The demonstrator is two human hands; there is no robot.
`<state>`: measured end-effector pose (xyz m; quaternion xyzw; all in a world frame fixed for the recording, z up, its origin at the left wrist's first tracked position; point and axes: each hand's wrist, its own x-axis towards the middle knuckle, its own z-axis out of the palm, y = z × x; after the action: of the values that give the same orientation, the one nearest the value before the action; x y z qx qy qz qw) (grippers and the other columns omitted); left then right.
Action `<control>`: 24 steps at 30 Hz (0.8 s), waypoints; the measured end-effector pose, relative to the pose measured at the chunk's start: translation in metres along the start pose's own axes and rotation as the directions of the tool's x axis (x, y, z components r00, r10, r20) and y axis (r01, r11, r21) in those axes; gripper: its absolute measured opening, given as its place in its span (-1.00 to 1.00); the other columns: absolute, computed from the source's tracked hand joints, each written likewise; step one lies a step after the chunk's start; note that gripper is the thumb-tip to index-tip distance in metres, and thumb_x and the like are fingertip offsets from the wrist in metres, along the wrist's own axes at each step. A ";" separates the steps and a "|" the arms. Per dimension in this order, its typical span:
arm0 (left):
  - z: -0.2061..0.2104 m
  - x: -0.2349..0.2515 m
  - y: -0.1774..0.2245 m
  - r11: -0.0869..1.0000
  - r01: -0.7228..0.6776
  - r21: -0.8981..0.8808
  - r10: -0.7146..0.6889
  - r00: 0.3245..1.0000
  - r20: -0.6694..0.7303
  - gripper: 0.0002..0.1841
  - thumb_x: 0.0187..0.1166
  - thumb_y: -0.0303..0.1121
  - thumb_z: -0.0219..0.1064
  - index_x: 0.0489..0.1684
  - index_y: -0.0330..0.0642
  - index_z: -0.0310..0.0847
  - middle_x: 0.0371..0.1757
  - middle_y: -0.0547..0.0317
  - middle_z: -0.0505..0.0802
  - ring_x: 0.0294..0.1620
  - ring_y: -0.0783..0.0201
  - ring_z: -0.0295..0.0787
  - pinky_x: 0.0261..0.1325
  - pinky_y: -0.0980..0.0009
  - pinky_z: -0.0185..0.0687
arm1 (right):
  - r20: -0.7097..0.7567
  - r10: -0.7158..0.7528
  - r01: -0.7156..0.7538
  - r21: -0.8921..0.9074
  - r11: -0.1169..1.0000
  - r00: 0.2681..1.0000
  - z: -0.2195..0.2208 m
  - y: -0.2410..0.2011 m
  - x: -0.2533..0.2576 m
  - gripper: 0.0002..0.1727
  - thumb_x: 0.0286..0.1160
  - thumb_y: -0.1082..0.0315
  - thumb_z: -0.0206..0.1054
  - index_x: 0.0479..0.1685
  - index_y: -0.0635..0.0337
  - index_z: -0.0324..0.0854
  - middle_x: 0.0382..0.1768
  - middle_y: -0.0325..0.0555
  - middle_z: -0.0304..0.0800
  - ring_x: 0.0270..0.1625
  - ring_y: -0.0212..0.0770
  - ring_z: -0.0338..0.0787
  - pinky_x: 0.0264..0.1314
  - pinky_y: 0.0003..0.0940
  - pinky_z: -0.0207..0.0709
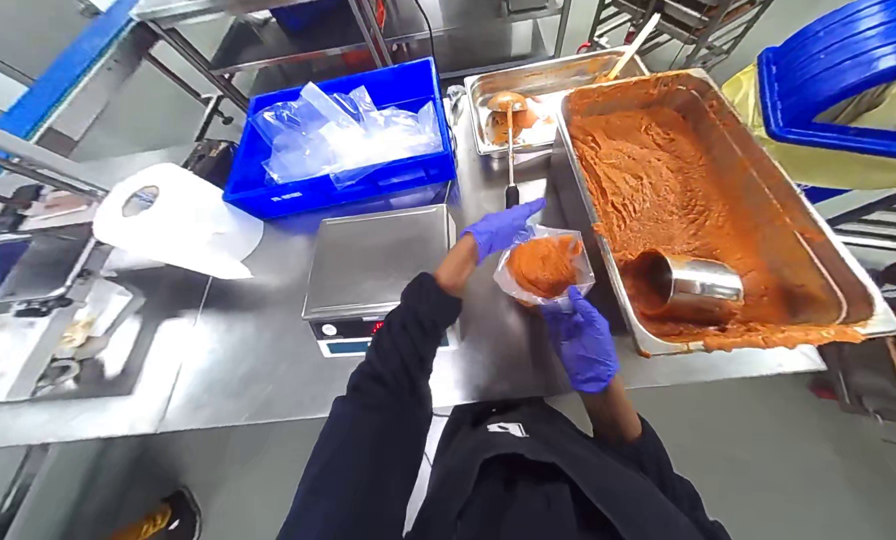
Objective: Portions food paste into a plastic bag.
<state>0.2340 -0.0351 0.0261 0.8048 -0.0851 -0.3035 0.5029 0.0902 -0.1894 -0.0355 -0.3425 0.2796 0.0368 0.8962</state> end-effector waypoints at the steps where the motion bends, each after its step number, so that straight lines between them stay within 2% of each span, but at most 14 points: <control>1: -0.003 -0.009 -0.003 0.977 0.014 -0.215 -0.025 0.999 -0.048 -0.61 0.92 -0.14 -0.18 0.13 -0.12 0.57 -0.27 0.21 0.71 -0.31 0.46 0.63 -0.16 0.53 0.59 | 0.037 -0.018 0.018 0.015 1.000 0.999 0.001 -0.004 -0.011 -0.76 0.80 0.41 -0.08 -0.02 0.17 0.54 -0.32 -0.18 0.84 -0.27 -0.32 0.86 -0.10 -0.37 0.80; 2: -0.009 -0.017 -0.003 0.919 0.031 -0.394 -0.056 0.997 -0.054 -0.48 0.91 -0.01 -0.25 -0.34 -0.08 0.51 -0.60 0.33 0.60 -0.61 0.53 0.52 -0.49 0.62 0.48 | 0.080 -0.043 0.040 0.033 0.999 0.996 0.003 -0.011 -0.019 -0.74 0.75 0.44 -0.09 -0.08 0.15 0.56 -0.34 -0.19 0.86 -0.26 -0.32 0.88 -0.08 -0.37 0.81; 3: -0.016 -0.029 0.001 0.856 0.040 -0.515 -0.061 0.998 -0.024 -0.38 0.90 0.07 -0.33 -0.55 -0.05 0.43 -0.74 0.38 0.54 -0.73 0.55 0.46 -0.62 0.65 0.41 | 0.112 -0.073 0.069 0.038 0.997 0.991 0.008 -0.018 -0.029 -0.71 0.73 0.46 -0.10 -0.13 0.13 0.58 -0.35 -0.20 0.87 -0.27 -0.34 0.88 -0.09 -0.40 0.81; 5: -0.029 -0.056 0.003 0.765 0.062 -0.641 -0.059 0.998 0.027 -0.22 0.83 0.22 -0.48 -0.71 -0.03 0.42 -0.77 0.36 0.56 -0.75 0.52 0.48 -0.63 0.64 0.40 | 0.199 -0.145 0.140 0.042 0.989 0.969 0.019 -0.033 -0.048 -0.64 0.67 0.43 -0.10 -0.23 0.08 0.67 -0.33 -0.21 0.90 -0.22 -0.36 0.90 -0.04 -0.40 0.81; 8: -0.050 -0.103 0.013 0.649 0.050 -0.759 -0.049 0.998 0.024 -0.10 0.72 0.37 -0.56 -0.54 -0.14 0.56 -0.65 0.23 0.69 -0.66 0.45 0.62 -0.56 0.61 0.54 | 0.420 -0.227 0.244 0.013 0.970 0.879 0.045 -0.057 -0.069 -0.66 0.63 0.23 0.07 -0.24 -0.03 0.83 -0.26 -0.24 0.93 -0.15 -0.38 0.89 0.00 -0.41 0.79; 10: -0.066 -0.144 0.022 0.596 0.000 -0.803 -0.023 1.000 -0.017 -0.05 0.67 0.44 -0.54 -0.40 -0.20 0.61 -0.55 0.16 0.75 -0.58 0.40 0.69 -0.50 0.56 0.62 | 0.538 -0.280 0.323 0.014 0.946 0.795 0.071 -0.067 -0.079 -0.70 0.63 0.15 0.17 -0.24 -0.03 0.83 -0.25 -0.25 0.92 -0.15 -0.38 0.88 0.00 -0.40 0.79; 12: -0.083 -0.186 0.027 0.578 -0.095 -0.811 0.038 0.995 -0.089 -0.04 0.63 0.48 -0.52 -0.28 -0.21 0.63 -0.47 0.13 0.79 -0.51 0.38 0.74 -0.45 0.53 0.69 | 0.595 -0.329 0.433 -0.036 0.901 0.734 0.103 -0.068 -0.089 -0.67 0.68 0.10 0.12 -0.31 -0.09 0.80 -0.33 -0.32 0.87 -0.25 -0.44 0.84 -0.15 -0.48 0.74; 14: -0.098 -0.223 0.023 0.593 -0.231 -0.771 0.124 0.973 -0.196 -0.05 0.63 0.48 -0.51 -0.18 -0.16 0.66 -0.44 0.17 0.79 -0.51 0.42 0.74 -0.46 0.53 0.70 | 0.635 -0.333 0.496 -0.093 0.863 0.697 0.138 -0.064 -0.098 -0.60 0.75 0.10 -0.01 -0.31 -0.13 0.76 -0.39 -0.37 0.84 -0.32 -0.48 0.81 -0.28 -0.52 0.72; 16: -0.114 -0.250 0.011 0.567 -0.354 -0.744 0.212 0.935 -0.284 -0.10 0.66 0.45 -0.48 -0.05 -0.09 0.68 -0.34 0.19 0.82 -0.43 0.41 0.76 -0.39 0.49 0.73 | 0.667 -0.278 0.488 -0.146 0.861 0.691 0.173 -0.055 -0.102 -0.52 0.80 0.11 -0.16 -0.36 -0.16 0.68 -0.50 -0.42 0.75 -0.46 -0.51 0.73 -0.44 -0.56 0.64; 17: -0.121 -0.259 0.004 0.558 -0.395 -0.730 0.217 0.918 -0.331 -0.12 0.67 0.45 -0.46 0.01 -0.06 0.69 -0.29 0.18 0.83 -0.38 0.39 0.78 -0.34 0.46 0.74 | 0.693 -0.227 0.465 -0.174 0.868 0.684 0.188 -0.049 -0.101 -0.50 0.83 0.10 -0.23 -0.35 -0.16 0.65 -0.52 -0.42 0.71 -0.49 -0.51 0.70 -0.45 -0.54 0.62; 20: -0.139 -0.274 -0.022 0.556 -0.455 -0.696 0.112 0.870 -0.480 -0.17 0.66 0.46 -0.38 0.06 0.01 0.68 -0.23 0.18 0.83 -0.32 0.33 0.78 -0.27 0.39 0.74 | 0.699 -0.107 0.416 -0.288 0.863 0.707 0.222 -0.023 -0.088 -0.46 0.86 0.05 -0.30 -0.35 -0.18 0.62 -0.59 -0.45 0.66 -0.56 -0.52 0.64 -0.47 -0.56 0.58; 22: -0.149 -0.271 -0.044 0.568 -0.457 -0.685 0.049 0.849 -0.526 -0.17 0.66 0.46 -0.39 0.09 0.03 0.67 -0.18 0.18 0.84 -0.26 0.32 0.79 -0.20 0.36 0.75 | 0.671 -0.075 0.368 -0.307 0.877 0.738 0.238 0.003 -0.072 -0.51 0.85 0.09 -0.27 -0.26 -0.16 0.63 -0.54 -0.43 0.72 -0.50 -0.51 0.69 -0.39 -0.53 0.64; 24: -0.158 -0.256 -0.066 0.574 -0.430 -0.696 0.001 0.851 -0.525 -0.11 0.67 0.44 -0.55 0.15 -0.03 0.63 -0.09 0.15 0.84 -0.15 0.29 0.78 -0.09 0.31 0.73 | 0.627 0.010 0.264 -0.343 0.901 0.779 0.247 0.031 -0.046 -0.54 0.83 0.11 -0.27 -0.13 -0.12 0.63 -0.42 -0.38 0.80 -0.37 -0.46 0.77 -0.25 -0.46 0.70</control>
<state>0.1089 0.2298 0.1210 0.5266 0.0819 -0.0387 0.8453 0.1608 -0.0033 0.1206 -0.5113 -0.0656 0.1424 0.8450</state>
